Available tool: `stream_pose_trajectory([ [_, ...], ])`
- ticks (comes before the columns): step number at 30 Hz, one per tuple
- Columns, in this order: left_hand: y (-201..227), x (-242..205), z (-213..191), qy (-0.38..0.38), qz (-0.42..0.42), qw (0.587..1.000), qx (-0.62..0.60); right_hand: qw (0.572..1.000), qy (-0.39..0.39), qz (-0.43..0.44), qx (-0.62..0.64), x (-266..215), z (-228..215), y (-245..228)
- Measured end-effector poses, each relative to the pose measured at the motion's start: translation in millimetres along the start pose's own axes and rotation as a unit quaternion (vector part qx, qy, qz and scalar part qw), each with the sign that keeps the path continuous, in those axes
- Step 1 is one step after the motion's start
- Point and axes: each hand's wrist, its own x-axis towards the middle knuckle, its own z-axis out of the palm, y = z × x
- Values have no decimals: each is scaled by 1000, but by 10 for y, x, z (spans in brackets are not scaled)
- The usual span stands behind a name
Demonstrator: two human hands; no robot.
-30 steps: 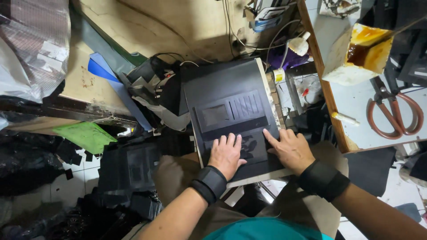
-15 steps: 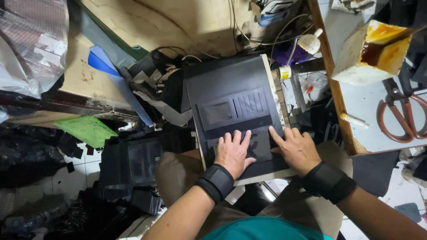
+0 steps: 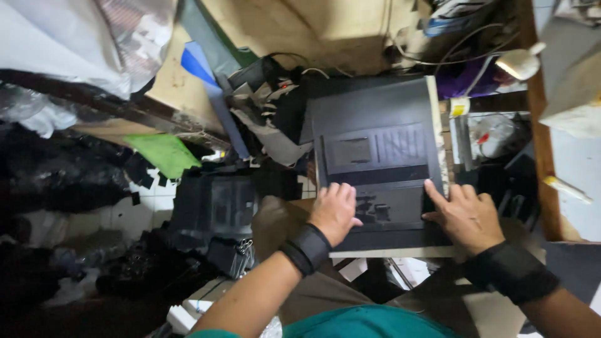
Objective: The person sits at a cluttered workbench and cuts a piece of black fabric with scissors, then lays the fabric over a black panel on a board. They pick up a clear plastic component, align it with the panel, and press and smooth the pieces together by hand.
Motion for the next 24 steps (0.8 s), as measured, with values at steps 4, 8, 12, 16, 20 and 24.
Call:
stream_pose_trajectory([
  [4, -371, -226, 85, 7, -3, 1000, 29, 998, 32, 6, -49, -7, 9, 0],
  [8, -401, -310, 184, 28, -42, 998, 40, 999, 14, 6, -46, -13, 27, -1],
  [12, -392, -329, 129, 8, -54, 998, 38, 998, 30, 7, -59, 3, -21, -22],
  [16, -379, -332, 65, 0, -39, 999, 33, 999, 10, 11, -35, 0, 26, -6],
  [20, -379, -395, 101, 6, -37, 999, 15, 1000, -16, -5, 2, -9, -23, 9],
  [24, -377, -395, 56, -1, -28, 999, 20, 1000, -6, -13, -2, 1, -5, 21],
])
